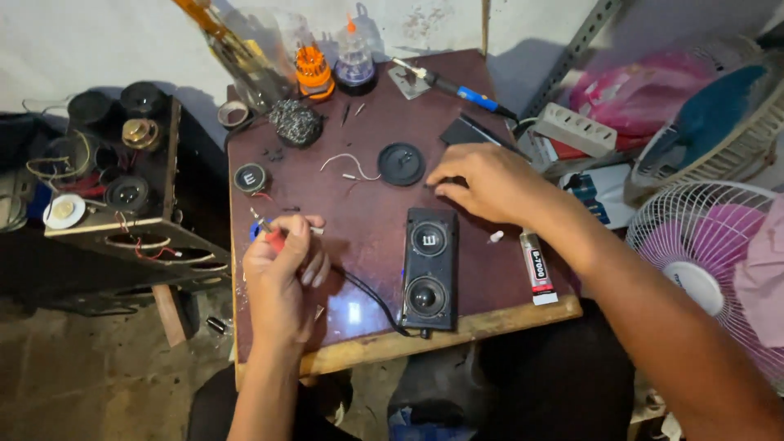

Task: The person uses a red-handled screwdriver to unscrew and remove a circular speaker cover from a black speaker box. They then use a small metal tool to pry and remove a small internal component from the speaker assembly.

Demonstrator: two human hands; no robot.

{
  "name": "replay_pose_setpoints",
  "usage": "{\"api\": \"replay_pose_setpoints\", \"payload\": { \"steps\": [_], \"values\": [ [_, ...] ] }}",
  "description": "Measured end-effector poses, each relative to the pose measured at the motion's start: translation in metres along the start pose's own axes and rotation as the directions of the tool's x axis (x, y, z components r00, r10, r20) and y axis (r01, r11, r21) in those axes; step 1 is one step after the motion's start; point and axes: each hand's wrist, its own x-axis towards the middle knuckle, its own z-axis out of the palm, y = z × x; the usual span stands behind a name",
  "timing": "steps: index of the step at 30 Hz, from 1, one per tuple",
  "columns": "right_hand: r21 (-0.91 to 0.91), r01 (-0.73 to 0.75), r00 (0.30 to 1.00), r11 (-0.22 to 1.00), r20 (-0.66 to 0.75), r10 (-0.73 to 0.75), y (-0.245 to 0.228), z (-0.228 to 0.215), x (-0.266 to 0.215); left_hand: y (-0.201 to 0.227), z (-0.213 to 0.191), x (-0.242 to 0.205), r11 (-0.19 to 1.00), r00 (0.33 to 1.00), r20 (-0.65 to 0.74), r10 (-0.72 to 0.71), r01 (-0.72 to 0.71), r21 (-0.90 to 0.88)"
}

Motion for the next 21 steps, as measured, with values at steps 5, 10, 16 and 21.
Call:
{"api": "replay_pose_setpoints", "payload": {
  "steps": [5,10,16,21],
  "values": [
    [-0.117,-0.096,0.990,0.988,0.094,0.107,0.016,0.018,0.016,0.002,0.006,-0.003,0.998,0.998,-0.043,-0.047,0.046,-0.030],
    [-0.189,-0.070,0.995,0.979,0.053,0.082,0.035,0.037,0.020,0.004,0.010,-0.006,0.997,0.997,-0.042,-0.072,0.071,-0.029],
    [-0.151,-0.083,0.989,0.985,0.106,0.100,0.033,0.035,0.020,0.006,0.013,-0.007,0.995,0.994,-0.053,-0.091,0.089,-0.046],
    [-0.012,-0.090,0.996,0.996,0.001,0.090,0.053,0.033,0.012,0.007,0.017,-0.008,0.995,0.994,-0.065,-0.091,0.089,-0.039]
  ]
}}
